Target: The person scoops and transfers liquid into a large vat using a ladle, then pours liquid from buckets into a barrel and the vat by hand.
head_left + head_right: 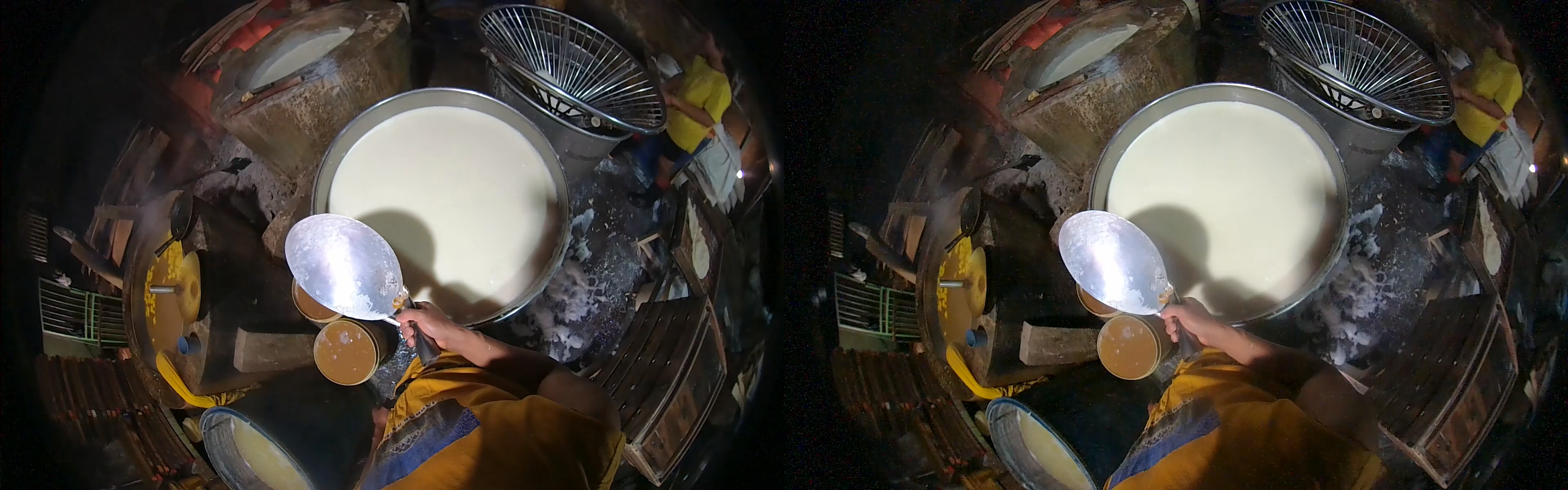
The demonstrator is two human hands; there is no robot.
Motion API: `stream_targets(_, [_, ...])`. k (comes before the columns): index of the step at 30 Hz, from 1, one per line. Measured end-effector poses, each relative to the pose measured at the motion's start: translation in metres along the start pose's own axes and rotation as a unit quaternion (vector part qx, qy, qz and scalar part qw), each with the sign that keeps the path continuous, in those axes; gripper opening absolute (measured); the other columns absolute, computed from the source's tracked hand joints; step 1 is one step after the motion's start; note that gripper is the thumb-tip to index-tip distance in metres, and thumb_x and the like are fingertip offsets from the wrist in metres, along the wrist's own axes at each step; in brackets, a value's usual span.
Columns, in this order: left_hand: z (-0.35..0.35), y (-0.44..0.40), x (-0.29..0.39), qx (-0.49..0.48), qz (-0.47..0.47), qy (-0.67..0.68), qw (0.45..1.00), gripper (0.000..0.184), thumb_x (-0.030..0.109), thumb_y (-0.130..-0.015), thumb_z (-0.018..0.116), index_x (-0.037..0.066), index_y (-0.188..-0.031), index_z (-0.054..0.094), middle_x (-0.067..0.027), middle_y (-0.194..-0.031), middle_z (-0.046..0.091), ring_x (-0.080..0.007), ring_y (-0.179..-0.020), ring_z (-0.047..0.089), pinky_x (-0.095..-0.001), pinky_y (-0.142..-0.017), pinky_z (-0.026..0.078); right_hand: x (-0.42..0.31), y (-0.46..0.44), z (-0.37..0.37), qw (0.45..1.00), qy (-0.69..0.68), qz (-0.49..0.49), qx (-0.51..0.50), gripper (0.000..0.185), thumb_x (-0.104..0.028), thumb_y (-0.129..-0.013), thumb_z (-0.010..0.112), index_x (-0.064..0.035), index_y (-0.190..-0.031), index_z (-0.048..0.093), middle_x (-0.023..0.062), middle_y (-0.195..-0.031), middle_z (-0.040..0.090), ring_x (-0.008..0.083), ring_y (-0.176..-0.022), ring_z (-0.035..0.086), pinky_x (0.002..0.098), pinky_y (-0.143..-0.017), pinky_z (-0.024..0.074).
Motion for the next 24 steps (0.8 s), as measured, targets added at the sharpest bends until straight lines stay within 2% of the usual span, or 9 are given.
stream_targets(2, [0.005,-0.002,0.005,-0.017,0.047,0.016,0.999,0.028,0.026,-0.087,0.065,-0.001,-0.092,0.067,-0.0043,-0.085,0.064,-0.0135,-0.077,0.052,-0.033,-0.071,0.045,-0.002,0.001,0.001,1.0,0.003,-0.003,0.007,0.017,-0.011,-0.084,0.058,-0.006,-0.07,0.051,0.0023,-0.059,0.05,0.0121,-0.049,0.048,0.0288,-0.046,0.0461])
stream_targets(5, [0.004,0.009,0.012,-0.025,-0.076,0.012,0.997,0.03,0.027,-0.087,0.063,-0.001,-0.095,0.067,-0.0055,-0.088,0.066,-0.014,-0.079,0.054,-0.0333,-0.072,0.046,-0.001,-0.001,-0.001,1.0,0.0,-0.001,0.006,0.017,-0.01,-0.084,0.058,-0.0061,-0.07,0.051,0.0023,-0.06,0.05,0.012,-0.049,0.048,0.0286,-0.046,0.0455])
stream_targets(8, [0.0,-0.001,-0.016,0.006,-0.077,-0.013,0.997,0.031,0.028,-0.086,0.061,-0.001,-0.096,0.068,-0.0067,-0.089,0.067,-0.0145,-0.08,0.056,-0.0336,-0.071,0.046,0.002,-0.004,-0.004,1.0,-0.003,0.005,0.007,0.017,-0.011,-0.085,0.058,-0.0062,-0.07,0.051,0.0023,-0.06,0.05,0.0119,-0.05,0.048,0.0285,-0.046,0.0451])
stream_targets(11, [0.0,0.0,-0.016,0.0,-0.065,0.019,0.998,0.033,0.029,-0.085,0.063,-0.001,-0.098,0.068,-0.009,-0.089,0.068,-0.0154,-0.081,0.056,-0.0341,-0.072,0.046,0.005,-0.008,-0.007,1.0,-0.007,0.005,0.004,0.017,-0.011,-0.085,0.058,-0.0063,-0.07,0.051,0.0021,-0.06,0.049,0.0117,-0.05,0.048,0.0282,-0.046,0.0449])
stream_targets(17, [-0.01,-0.006,-0.029,0.073,-0.124,-0.089,0.986,0.038,0.032,-0.083,0.065,0.0,-0.103,0.067,-0.0128,-0.09,0.068,-0.0171,-0.082,0.057,-0.0349,-0.073,0.046,0.005,-0.008,-0.007,1.0,-0.008,0.002,-0.005,0.018,-0.012,-0.086,0.058,-0.0068,-0.07,0.051,0.0017,-0.06,0.049,0.0115,-0.051,0.047,0.0282,-0.047,0.0447])
stream_targets(20, [-0.008,-0.006,-0.027,0.07,-0.117,-0.049,0.989,0.04,0.033,-0.084,0.065,0.0,-0.106,0.066,-0.0126,-0.09,0.068,-0.0168,-0.082,0.057,-0.0344,-0.072,0.046,0.003,-0.007,-0.006,1.0,-0.006,0.0,-0.007,0.019,-0.012,-0.086,0.058,-0.007,-0.069,0.051,0.0019,-0.06,0.049,0.0119,-0.05,0.048,0.0286,-0.048,0.0448])
stream_targets(23, [-0.009,-0.008,-0.023,0.067,-0.096,-0.111,0.987,0.04,0.033,-0.084,0.065,-0.001,-0.106,0.065,-0.0121,-0.09,0.068,-0.0158,-0.081,0.055,-0.0343,-0.072,0.046,0.002,-0.006,-0.006,1.0,0.005,-0.007,-0.006,0.021,-0.012,-0.086,0.057,-0.0068,-0.067,0.051,0.0024,-0.06,0.05,0.0128,-0.049,0.048,0.0293,-0.048,0.0451])
stream_targets(24, [-0.006,-0.006,-0.026,0.052,-0.1,-0.055,0.992,0.04,0.033,-0.085,0.065,-0.001,-0.106,0.065,-0.0124,-0.09,0.068,-0.016,-0.08,0.055,-0.0345,-0.072,0.046,0.001,-0.006,-0.006,1.0,0.01,-0.01,-0.005,0.021,-0.013,-0.086,0.057,-0.0067,-0.067,0.051,0.0025,-0.06,0.05,0.0131,-0.049,0.048,0.0295,-0.047,0.0452])
Point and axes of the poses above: each hand's wrist, its own y-axis away from the middle knuckle, its own z-axis out of the palm, x = y × z, the point moved 9 cm from there along -y, towards the middle knuckle
